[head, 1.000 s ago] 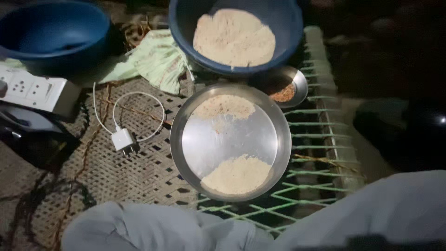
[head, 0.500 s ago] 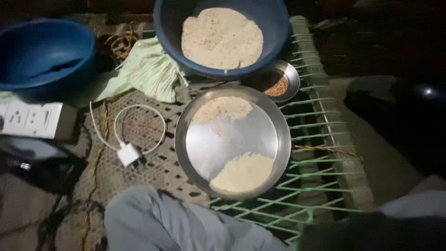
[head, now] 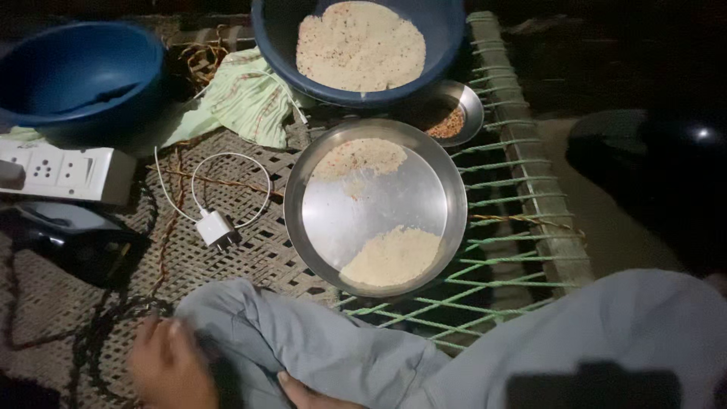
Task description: The person sits on a woven mat and uses both hands to sift through a mixture of grains on a metal tray, picking out small pieces and placing them into a small bowl. The task continues throughout the clip with repetitive hand motions.
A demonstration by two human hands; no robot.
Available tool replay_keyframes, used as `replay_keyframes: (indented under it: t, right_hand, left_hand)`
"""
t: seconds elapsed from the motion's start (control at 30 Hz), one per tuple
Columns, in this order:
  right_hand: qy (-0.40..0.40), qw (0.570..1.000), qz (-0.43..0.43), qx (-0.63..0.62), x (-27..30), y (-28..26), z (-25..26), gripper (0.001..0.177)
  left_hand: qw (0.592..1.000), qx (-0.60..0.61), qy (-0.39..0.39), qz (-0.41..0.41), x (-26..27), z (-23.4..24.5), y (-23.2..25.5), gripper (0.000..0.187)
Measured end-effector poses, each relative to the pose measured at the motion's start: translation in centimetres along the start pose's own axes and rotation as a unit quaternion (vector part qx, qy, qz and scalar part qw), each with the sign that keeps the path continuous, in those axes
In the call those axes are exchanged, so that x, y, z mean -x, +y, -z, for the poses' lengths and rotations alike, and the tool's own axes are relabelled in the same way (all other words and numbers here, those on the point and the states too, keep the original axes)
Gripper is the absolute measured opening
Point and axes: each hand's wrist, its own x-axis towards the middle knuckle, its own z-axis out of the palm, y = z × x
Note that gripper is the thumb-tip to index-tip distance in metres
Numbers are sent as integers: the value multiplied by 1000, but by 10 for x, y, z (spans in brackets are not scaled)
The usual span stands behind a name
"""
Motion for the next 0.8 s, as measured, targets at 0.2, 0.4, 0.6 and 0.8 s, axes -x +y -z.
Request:
replay_keyframes:
  t: [0.2,0.4,0.6,0.8]
  right_hand:
    - [-5,999,34,-42,-24,-27,-20,36]
    - [7,937,345,57,-89,-47,-138,37]
    - [-88,932,352,5,-97,-7,-190,43]
    - [-158,920,351,77,-77,-9,-210,34]
  left_hand:
    - [951,127,28,-281,-79,-78,199,47]
    - [936,210,-1,-282,-146,-130,258,48]
    - [932,194,-230,-202,-171,-173,214,35]
    - [921,221,-278,-157,-195,-187,198,30]
